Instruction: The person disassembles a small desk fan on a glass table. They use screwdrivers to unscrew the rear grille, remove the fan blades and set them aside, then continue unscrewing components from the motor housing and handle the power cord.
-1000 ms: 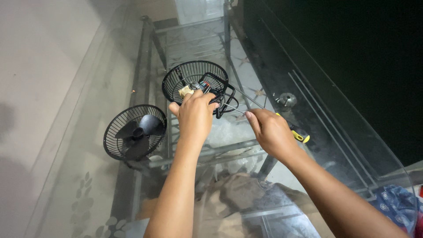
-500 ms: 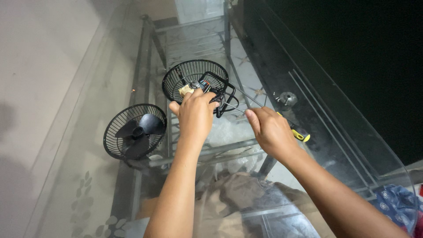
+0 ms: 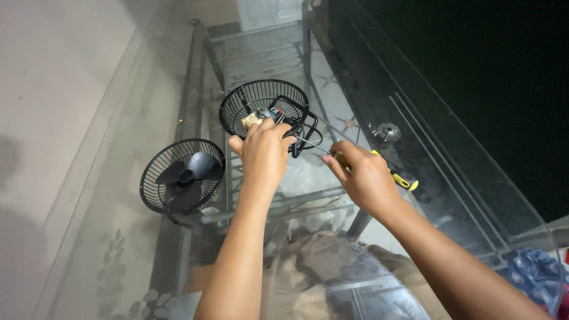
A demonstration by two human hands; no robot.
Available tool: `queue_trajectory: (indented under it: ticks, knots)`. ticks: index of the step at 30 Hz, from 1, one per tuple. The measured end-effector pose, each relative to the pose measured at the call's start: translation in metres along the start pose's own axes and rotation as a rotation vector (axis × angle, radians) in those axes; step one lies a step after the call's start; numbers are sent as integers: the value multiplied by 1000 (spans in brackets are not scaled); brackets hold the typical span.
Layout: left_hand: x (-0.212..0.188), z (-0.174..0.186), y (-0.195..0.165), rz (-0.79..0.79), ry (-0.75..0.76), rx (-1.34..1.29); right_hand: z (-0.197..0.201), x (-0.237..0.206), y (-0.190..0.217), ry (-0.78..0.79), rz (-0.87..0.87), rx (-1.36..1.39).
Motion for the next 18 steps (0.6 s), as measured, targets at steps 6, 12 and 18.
queue_trajectory:
  ticks: [6,12,18]
  knots:
    - [-1,0,0,-8,-25,-10,6,-2,-2,-34,3,31]
    - [-1,0,0,-5,0,0,4,-2,1,1,20,22]
    - [-1,2,-1,-7,-16,10,4,-1,-6,-2,-98,-5]
Point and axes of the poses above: each hand's wrist, its own x-axis towards the middle knuckle, its own z-axis out of the back of the hand, y = z × x, the point moved 6 cm from there along x, towards the middle knuckle, and after that the axes turned 15 degrees about x, right-handed, at the moved point
